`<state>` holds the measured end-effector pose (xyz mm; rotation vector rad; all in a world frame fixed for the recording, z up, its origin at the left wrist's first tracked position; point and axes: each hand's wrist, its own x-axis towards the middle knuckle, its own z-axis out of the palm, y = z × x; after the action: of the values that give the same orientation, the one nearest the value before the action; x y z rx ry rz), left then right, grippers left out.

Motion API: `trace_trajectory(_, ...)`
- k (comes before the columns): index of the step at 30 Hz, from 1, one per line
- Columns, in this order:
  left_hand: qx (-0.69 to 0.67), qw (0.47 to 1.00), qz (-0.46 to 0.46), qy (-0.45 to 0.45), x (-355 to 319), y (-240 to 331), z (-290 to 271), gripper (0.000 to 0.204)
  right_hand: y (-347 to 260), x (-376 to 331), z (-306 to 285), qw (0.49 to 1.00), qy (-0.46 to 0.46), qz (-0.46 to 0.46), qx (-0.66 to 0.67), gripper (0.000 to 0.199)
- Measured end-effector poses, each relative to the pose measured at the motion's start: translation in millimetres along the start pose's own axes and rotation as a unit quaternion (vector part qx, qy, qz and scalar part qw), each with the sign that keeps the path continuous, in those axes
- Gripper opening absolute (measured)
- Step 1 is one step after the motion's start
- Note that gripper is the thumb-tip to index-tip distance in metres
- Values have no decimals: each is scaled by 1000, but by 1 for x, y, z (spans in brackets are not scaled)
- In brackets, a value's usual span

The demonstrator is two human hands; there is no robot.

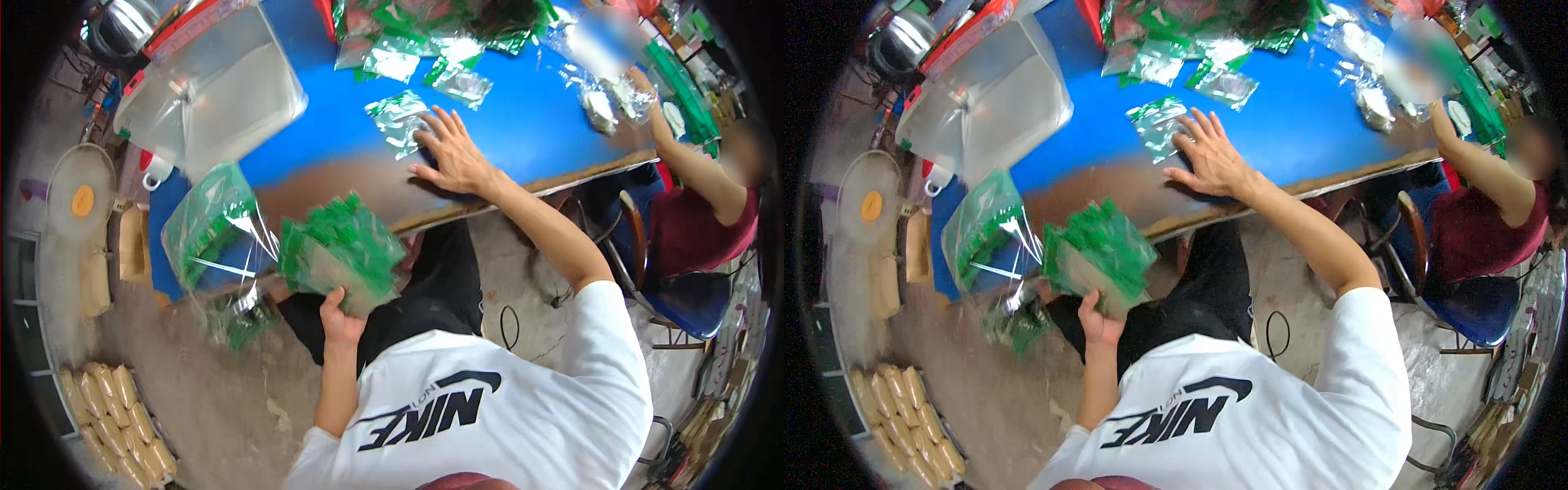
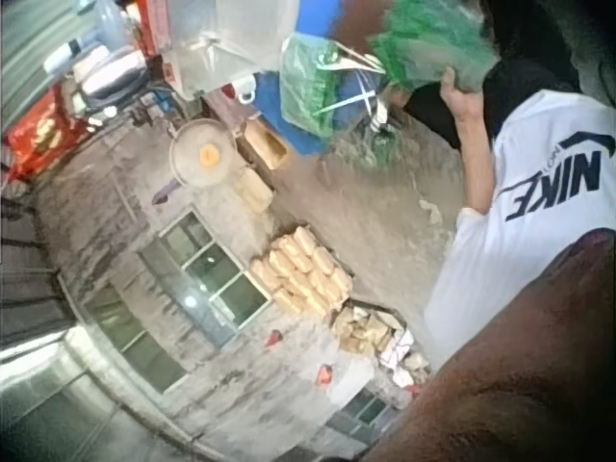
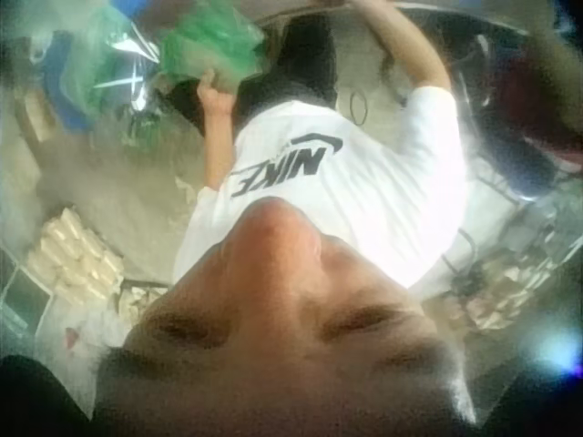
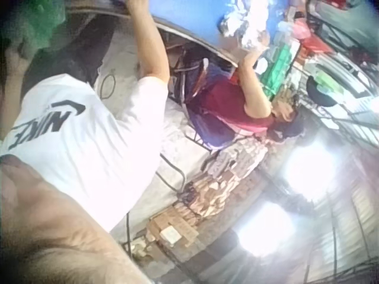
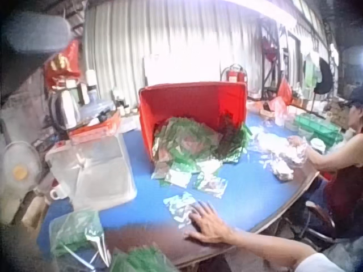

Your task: Packing stacks of small green plastic bags into larger clear plastic bags.

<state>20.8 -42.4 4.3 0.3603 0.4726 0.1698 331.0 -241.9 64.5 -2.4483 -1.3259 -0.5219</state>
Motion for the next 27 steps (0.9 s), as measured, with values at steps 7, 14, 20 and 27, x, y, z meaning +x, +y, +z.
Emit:
trace_trajectory(7,-46,997,27,-53,11,2,10,58,-100,-16,-13,895,-152,-43,417,55)
trace_trajectory(14,-3,1000,25,3,18,-8,19,39,-143,-13,-36,904,-128,122,389,110)
trace_trajectory(20,184,976,115,-5,9,39,53,51,-154,9,9,851,1,42,523,130)
trace_trajectory(27,529,815,214,-96,96,96,100,69,-89,43,-41,852,51,-8,520,120)
